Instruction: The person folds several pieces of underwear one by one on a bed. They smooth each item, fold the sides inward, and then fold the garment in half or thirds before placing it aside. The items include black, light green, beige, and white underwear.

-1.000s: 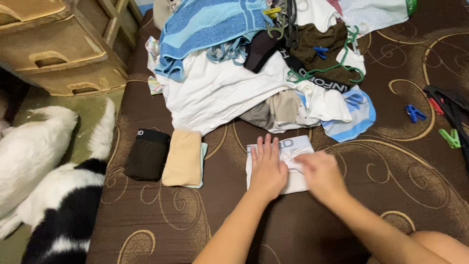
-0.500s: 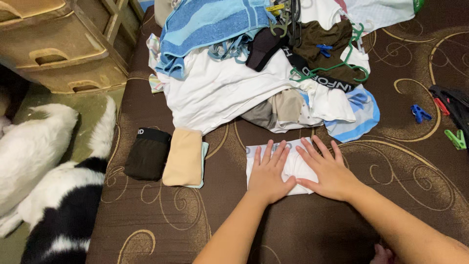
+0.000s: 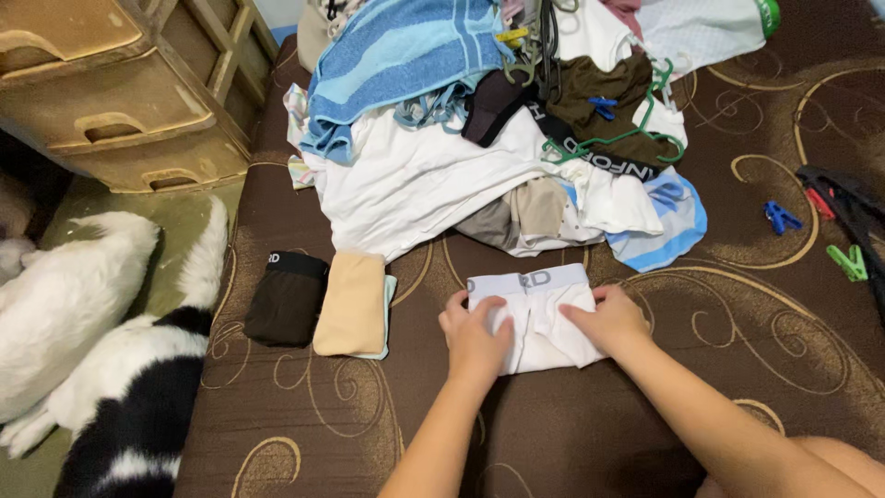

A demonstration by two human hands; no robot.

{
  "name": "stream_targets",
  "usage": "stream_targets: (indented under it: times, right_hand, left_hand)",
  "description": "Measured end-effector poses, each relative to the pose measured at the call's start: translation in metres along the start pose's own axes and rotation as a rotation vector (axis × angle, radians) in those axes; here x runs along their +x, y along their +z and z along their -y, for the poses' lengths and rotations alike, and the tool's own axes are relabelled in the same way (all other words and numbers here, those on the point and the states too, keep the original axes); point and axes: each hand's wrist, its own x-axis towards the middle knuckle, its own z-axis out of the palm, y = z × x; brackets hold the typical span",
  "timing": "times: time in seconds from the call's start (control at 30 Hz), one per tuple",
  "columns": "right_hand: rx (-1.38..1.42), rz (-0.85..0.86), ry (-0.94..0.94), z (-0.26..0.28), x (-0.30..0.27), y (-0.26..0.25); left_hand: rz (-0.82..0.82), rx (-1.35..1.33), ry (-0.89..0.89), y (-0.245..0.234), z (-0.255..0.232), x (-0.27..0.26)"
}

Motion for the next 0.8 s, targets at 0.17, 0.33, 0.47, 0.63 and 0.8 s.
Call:
stream_targets:
  times: [0.17,0.33,0.47,0.63,0.8]
  right_hand:
    - [0.221,-0.092,-0.139,0.006,0.000,0.009]
    - [0.274,-0.112,-0.268,0.040,-0.021,0.012]
    - [0.301,-0.061,-0.373,0.067,-0.043,0.023]
    - [0.205,0.173,-0.499,0.083,-0.056,0.038]
    - [0.262,0.167,-0.539,0.074,-0.059,0.020]
  left_hand:
    - [0.124,0.146,-0.123,0.000,-0.017,0.001]
    - [0.089,-0.080,-0.229,0.009,-0.004,0.010]
    - [0.002,-0.394,-0.176,0.010,0.021,0.025]
    - [0.195,-0.497,-0.469,0.005,0.036,0.032]
    - [0.053,-0.229,-0.397,0.013,0.035,0.036]
